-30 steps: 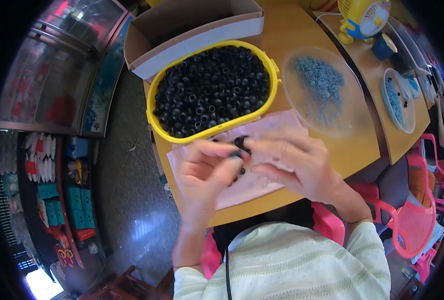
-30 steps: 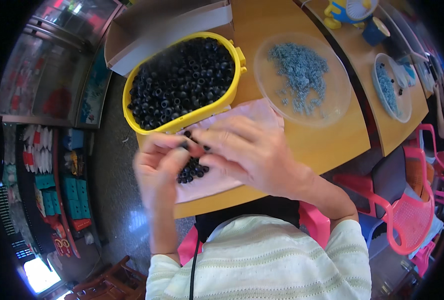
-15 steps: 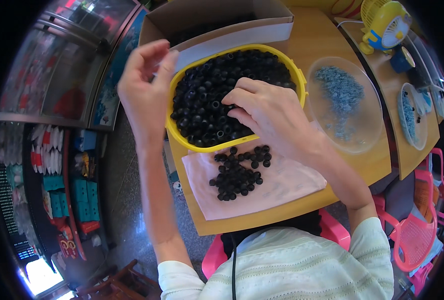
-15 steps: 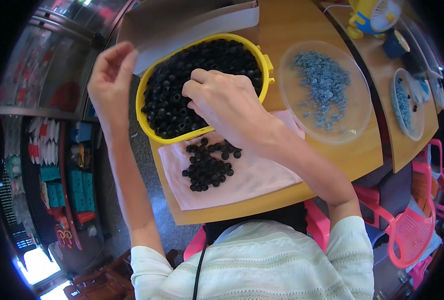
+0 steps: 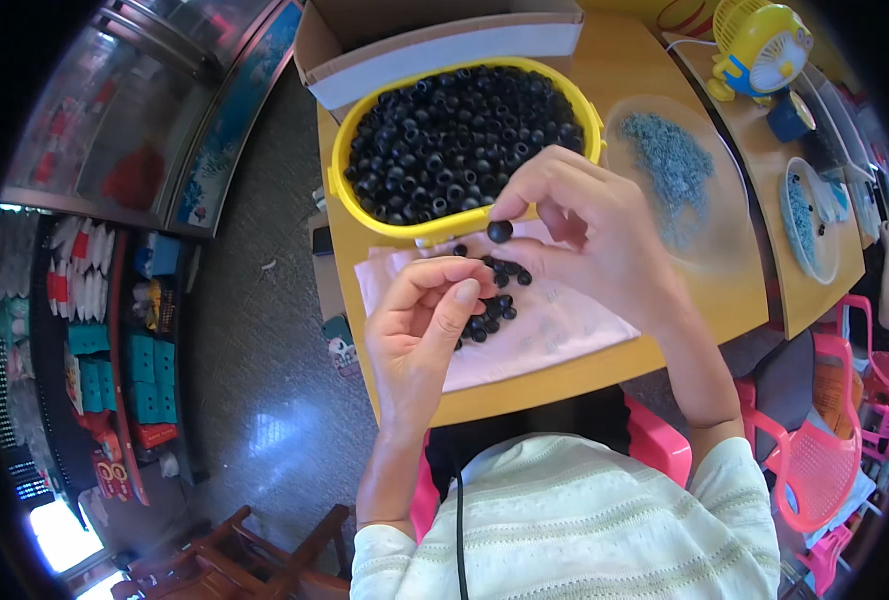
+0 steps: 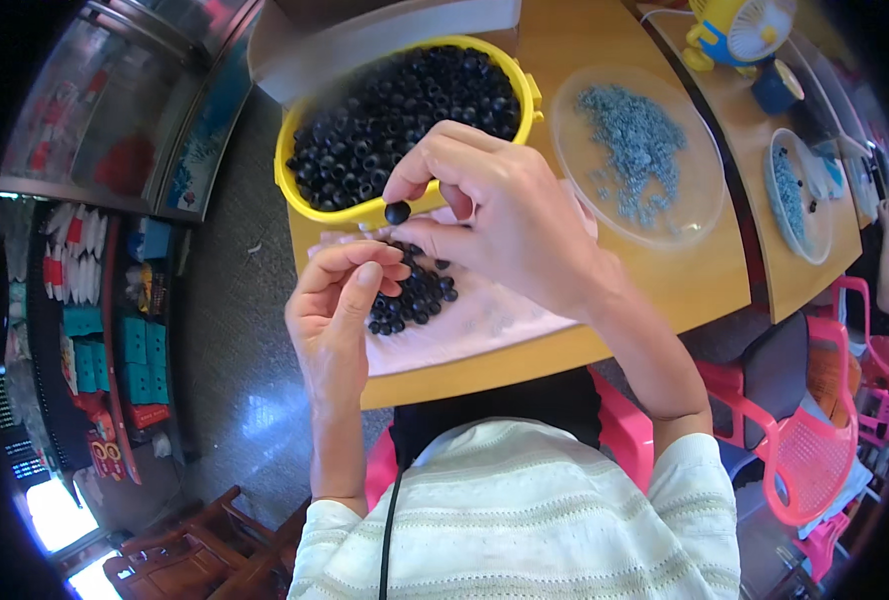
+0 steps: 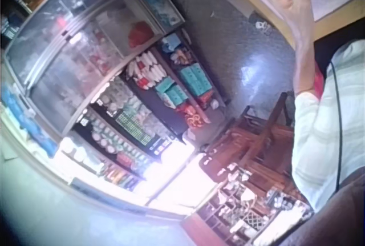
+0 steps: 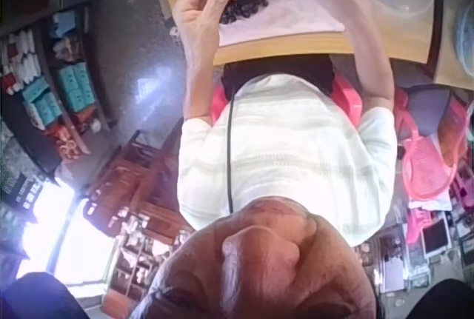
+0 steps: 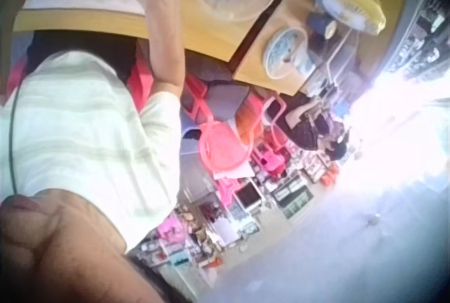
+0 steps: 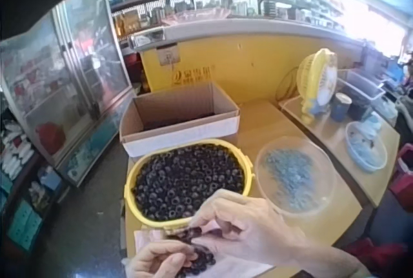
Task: Manually assembling small plastic parts by inserting blue flower-shaped clips into black circular rings.
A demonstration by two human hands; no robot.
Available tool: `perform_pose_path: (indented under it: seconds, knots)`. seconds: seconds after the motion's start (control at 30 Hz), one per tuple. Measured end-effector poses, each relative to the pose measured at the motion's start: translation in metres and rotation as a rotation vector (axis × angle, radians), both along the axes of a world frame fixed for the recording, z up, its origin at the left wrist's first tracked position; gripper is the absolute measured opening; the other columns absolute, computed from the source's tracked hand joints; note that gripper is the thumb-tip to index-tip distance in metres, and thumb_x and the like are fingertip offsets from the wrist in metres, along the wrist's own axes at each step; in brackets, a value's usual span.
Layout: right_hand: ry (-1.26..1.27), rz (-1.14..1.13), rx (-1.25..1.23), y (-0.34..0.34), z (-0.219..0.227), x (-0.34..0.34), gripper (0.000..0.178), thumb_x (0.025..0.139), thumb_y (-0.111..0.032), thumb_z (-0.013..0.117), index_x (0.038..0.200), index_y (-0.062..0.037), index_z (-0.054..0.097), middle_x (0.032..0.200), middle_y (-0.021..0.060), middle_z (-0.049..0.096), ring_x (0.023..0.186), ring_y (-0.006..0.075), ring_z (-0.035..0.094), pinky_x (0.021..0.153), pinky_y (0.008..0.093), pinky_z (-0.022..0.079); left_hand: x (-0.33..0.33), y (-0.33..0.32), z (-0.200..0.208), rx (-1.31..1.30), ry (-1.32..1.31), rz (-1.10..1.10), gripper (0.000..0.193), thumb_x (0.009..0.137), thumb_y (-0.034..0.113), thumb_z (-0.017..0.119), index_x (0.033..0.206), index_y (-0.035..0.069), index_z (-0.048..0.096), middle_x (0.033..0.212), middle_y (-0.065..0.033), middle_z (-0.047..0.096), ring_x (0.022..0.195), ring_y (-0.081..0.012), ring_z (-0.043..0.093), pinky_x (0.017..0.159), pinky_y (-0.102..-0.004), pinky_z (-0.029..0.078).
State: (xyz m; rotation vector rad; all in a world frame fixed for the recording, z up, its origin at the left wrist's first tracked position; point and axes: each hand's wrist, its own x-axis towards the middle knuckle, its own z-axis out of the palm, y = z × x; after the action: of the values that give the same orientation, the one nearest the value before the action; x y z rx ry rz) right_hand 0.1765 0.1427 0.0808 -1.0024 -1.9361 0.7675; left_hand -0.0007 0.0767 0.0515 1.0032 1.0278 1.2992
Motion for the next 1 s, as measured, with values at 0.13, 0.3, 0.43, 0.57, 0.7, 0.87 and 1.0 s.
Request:
perform_pose_path:
  seconds: [0.13, 0.3, 0.43, 0.57, 0.7, 0.87, 1.0]
  knots:
    - [0.052, 0.049, -0.033, -0.036, -0.007, 0.011, 0.024, 0.066, -0.001, 0.076, 0.087, -0.0064, 0.065, 0.082, 0.0006, 0.058, 0.058, 0.007, 0.047, 0.051, 0.0201, 0.039, 0.013, -0.022, -0.018, -0.097, -0.3, -0.135, 0.021, 0.094, 0.014, 0.057, 0.109, -0.002, 0.06, 0.1, -0.009, 0.065, 0.091, -0.0161, 0.063, 0.081, -0.0285, 0.05]
    - [0.177, 0.096, -0.118, -0.072, -0.026, 0.018, 0.026, 0.069, 0.004, 0.074, 0.09, -0.0078, 0.065, 0.087, 0.0007, 0.057, 0.062, 0.0064, 0.048, 0.051, 0.0208, 0.037, 0.013, -0.041, -0.034, -0.276, -0.556, -0.334, 0.025, 0.096, 0.017, 0.054, 0.113, -0.001, 0.059, 0.104, -0.009, 0.063, 0.091, -0.0176, 0.063, 0.083, -0.0326, 0.051]
    - [0.265, 0.129, -0.196, -0.093, -0.044, 0.026, 0.027, 0.071, 0.006, 0.073, 0.092, -0.0082, 0.066, 0.09, 0.0017, 0.057, 0.064, 0.0063, 0.049, 0.051, 0.02, 0.038, 0.01, -0.055, -0.045, -0.396, -0.585, -0.464, 0.027, 0.094, 0.018, 0.057, 0.114, -0.001, 0.059, 0.105, -0.009, 0.063, 0.093, -0.0166, 0.062, 0.083, -0.0326, 0.051]
    - [0.282, 0.094, -0.269, -0.108, -0.059, 0.029, 0.027, 0.071, 0.005, 0.073, 0.093, -0.009, 0.067, 0.094, 0.003, 0.058, 0.065, 0.0076, 0.052, 0.051, 0.02, 0.04, 0.012, -0.063, -0.056, -0.438, -0.533, -0.472, 0.029, 0.093, 0.019, 0.058, 0.114, -0.001, 0.059, 0.105, -0.0085, 0.063, 0.092, -0.0162, 0.062, 0.083, -0.0322, 0.051]
    - [0.202, -0.042, -0.096, -0.118, -0.068, 0.028, 0.028, 0.069, 0.003, 0.074, 0.093, -0.0098, 0.066, 0.092, 0.005, 0.059, 0.068, 0.016, 0.059, 0.056, 0.0252, 0.047, 0.019, -0.066, -0.051, -0.412, -0.382, -0.389, 0.025, 0.087, 0.01, 0.065, 0.109, -0.001, 0.061, 0.106, -0.0092, 0.062, 0.093, -0.015, 0.061, 0.083, -0.03, 0.051]
    - [0.074, -0.058, -0.017, -0.131, -0.075, 0.028, 0.028, 0.068, -0.001, 0.076, 0.092, -0.0096, 0.066, 0.087, 0.0033, 0.062, 0.072, 0.0201, 0.063, 0.06, 0.0295, 0.051, 0.02, -0.068, -0.053, -0.372, -0.234, -0.371, 0.024, 0.08, -0.005, 0.068, 0.103, -0.002, 0.063, 0.101, -0.0086, 0.062, 0.094, -0.0135, 0.061, 0.083, -0.0271, 0.05]
    - [0.052, -0.075, -0.166, -0.131, -0.069, 0.041, 0.027, 0.069, -0.002, 0.076, 0.093, -0.0087, 0.067, 0.088, 0.0052, 0.063, 0.073, 0.0193, 0.063, 0.06, 0.0282, 0.051, 0.018, -0.069, -0.053, -0.415, -0.164, -0.362, 0.022, 0.081, -0.006, 0.066, 0.102, -0.004, 0.064, 0.097, -0.0078, 0.062, 0.092, -0.0133, 0.062, 0.081, -0.026, 0.051]
